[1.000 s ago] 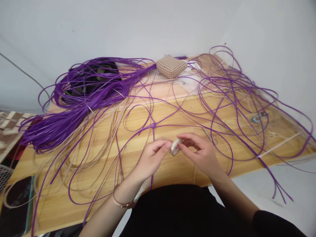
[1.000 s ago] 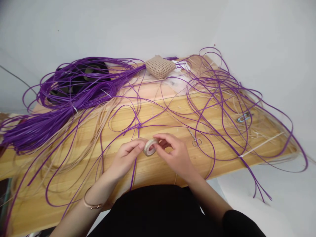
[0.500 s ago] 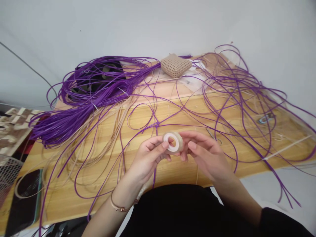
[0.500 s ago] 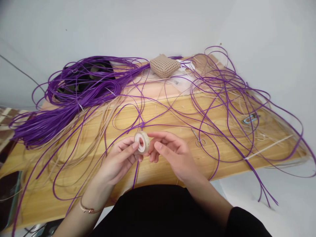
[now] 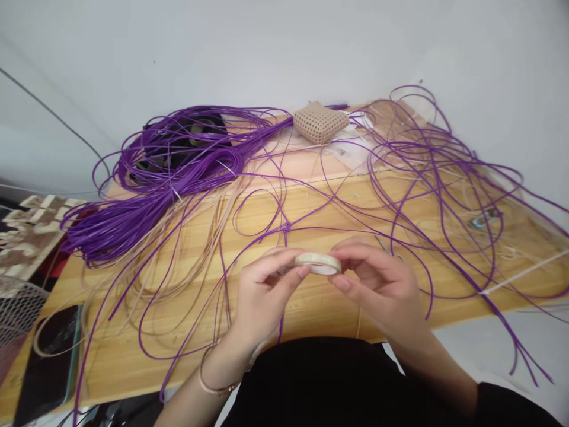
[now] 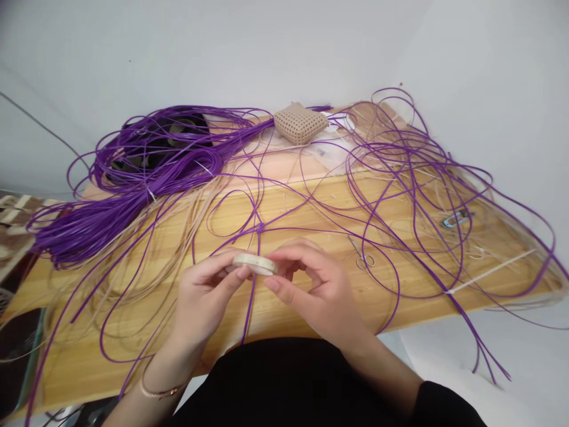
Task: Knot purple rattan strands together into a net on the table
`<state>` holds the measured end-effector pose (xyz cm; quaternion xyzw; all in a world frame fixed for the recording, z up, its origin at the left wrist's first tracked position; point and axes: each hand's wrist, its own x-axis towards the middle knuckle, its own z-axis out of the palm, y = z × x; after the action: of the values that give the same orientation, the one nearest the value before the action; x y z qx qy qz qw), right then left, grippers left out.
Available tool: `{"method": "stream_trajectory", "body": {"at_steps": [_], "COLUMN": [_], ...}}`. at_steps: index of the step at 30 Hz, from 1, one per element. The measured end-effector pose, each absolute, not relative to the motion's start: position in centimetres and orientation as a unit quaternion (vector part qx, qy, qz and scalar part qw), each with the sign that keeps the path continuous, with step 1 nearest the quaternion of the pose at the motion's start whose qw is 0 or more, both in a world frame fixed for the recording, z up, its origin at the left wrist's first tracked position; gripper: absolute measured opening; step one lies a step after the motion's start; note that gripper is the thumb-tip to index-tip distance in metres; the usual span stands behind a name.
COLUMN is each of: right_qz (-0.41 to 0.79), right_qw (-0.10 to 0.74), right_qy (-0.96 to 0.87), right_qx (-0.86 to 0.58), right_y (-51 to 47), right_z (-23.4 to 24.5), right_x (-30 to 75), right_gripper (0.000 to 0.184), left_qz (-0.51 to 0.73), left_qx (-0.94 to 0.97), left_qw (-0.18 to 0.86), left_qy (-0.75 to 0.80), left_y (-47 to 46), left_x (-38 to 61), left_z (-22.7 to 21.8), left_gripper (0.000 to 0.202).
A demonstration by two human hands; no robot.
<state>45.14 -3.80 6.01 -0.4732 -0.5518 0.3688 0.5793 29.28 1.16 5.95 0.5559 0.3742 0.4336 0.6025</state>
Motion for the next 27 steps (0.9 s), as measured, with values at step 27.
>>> {"method": "stream_trajectory", "body": {"at_steps": [27], "right_qz": [0.175], "right_qw": [0.551], "right_qy": [-0.669], "right_qx": [-0.468], "right_y": [-4.2], "right_z": [6.8], "right_x": [46.0], "right_gripper": [0.032], "left_qz": [0.495], "left_qx": [0.757], "left_qw": [0.369], "left_qy": [0.214], "left_y": [0.1], "left_x": [28.2], "left_z": [7.7], "left_gripper": [0.036]}}
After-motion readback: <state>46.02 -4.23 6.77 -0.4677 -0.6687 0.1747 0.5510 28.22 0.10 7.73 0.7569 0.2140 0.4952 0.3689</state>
